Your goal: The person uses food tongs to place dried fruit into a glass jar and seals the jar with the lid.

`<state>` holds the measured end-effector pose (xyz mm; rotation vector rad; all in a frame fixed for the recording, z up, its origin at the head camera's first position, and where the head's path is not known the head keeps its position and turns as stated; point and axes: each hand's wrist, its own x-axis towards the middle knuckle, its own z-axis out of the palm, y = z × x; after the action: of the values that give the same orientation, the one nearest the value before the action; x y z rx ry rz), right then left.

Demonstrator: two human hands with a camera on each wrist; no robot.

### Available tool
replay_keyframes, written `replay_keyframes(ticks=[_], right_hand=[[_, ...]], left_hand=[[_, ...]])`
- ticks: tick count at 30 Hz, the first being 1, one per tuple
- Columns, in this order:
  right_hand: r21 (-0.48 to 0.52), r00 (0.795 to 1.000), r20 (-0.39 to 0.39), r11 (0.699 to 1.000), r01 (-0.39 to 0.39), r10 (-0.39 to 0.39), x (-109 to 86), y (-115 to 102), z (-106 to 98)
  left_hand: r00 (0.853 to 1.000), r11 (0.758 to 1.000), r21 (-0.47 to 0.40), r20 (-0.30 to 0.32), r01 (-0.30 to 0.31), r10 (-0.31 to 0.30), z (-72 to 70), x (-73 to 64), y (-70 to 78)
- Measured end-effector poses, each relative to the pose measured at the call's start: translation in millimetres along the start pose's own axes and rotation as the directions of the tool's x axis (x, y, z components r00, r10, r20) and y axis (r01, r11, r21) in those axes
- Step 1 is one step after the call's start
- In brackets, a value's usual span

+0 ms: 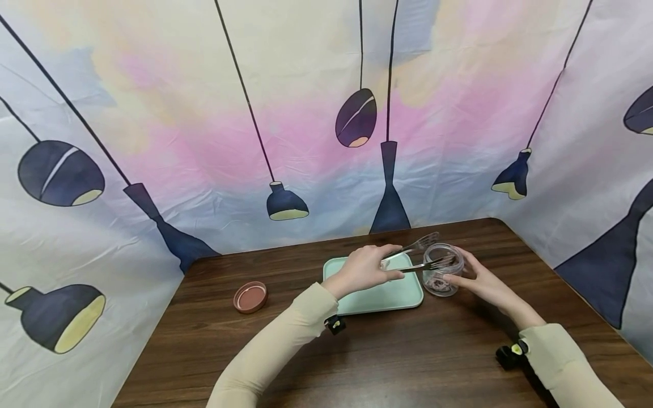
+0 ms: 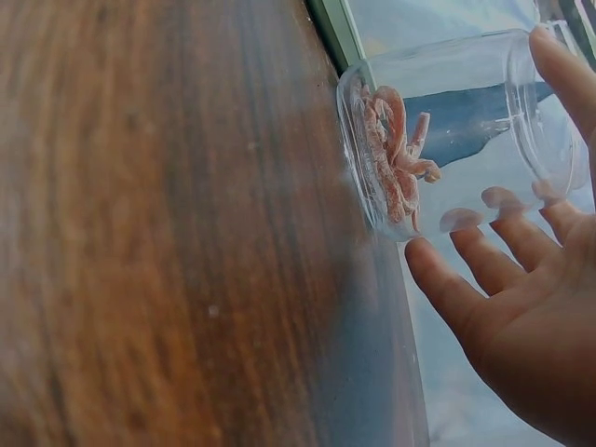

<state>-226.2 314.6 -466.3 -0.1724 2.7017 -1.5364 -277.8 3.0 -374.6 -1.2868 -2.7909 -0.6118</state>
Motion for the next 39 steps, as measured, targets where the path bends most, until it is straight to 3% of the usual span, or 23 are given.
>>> replay_keyframes(ticks=[10,23,31,39], right_hand=[[0.003,1.000,0.003,1.000,-0.010,0.010,0.3,-0.1,-0.4],[0.014,1.000,0.007,1.000,0.003,-0.003,-1.3,-1.1,-0.7],[0.020,1.000,0.008,1.000,0.015,-0.015,-0.4,-0.6,-0.5],[0.042,0.997,0.003,0.996,0.081,-0.081,1.0,3.0,1.7]], left_hand=[[0.999,0.999,0.017,-0.030,0.043,-0.043,-6.3,-11.5,-13.9],[0.992,0.994,0.015,-0.065,0.108,-0.107,-16.7,-33.4,-43.5],[0.992,0.993,0.022,-0.029,0.120,-0.120,-21.5,-47.8,-59.9],[0.995,0.995,-0.024,0.046,0.093,-0.092,-19.5,-56.0,-76.9]])
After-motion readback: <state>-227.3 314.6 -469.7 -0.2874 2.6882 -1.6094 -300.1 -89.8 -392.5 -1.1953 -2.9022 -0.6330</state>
